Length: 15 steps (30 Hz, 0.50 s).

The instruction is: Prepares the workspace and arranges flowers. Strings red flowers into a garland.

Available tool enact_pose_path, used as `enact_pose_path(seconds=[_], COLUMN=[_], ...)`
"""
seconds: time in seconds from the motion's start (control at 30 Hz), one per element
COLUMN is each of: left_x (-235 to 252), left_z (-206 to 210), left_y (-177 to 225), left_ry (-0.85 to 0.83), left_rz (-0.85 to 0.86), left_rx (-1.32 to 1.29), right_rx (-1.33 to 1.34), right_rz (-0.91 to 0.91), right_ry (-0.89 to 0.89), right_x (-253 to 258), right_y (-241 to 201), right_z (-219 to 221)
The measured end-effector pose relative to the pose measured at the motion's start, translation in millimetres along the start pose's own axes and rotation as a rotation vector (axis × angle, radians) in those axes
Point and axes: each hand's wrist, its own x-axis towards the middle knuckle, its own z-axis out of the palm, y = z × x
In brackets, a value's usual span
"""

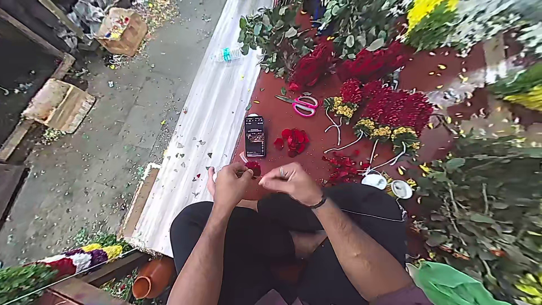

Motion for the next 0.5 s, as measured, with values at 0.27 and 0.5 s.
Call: enact_pose_path(seconds=[0.27,0.5], left_x=[-0.2,-4.0], left_z=[-10.3,-9.0], left_y=[-4.7,-1.1], left_ry=[-0.339,-0.374], left_rz=[-0.001,-0.059], left_rx=[0.029,0.085], right_rx=[-0.072,-0.478], right_rz=[0.252,0.469], right_ry=[-0.002,-0.002], right_x=[-10.1,2.8], right_y=[-4.6,-0.7], right_z=[-54.0,-82.5])
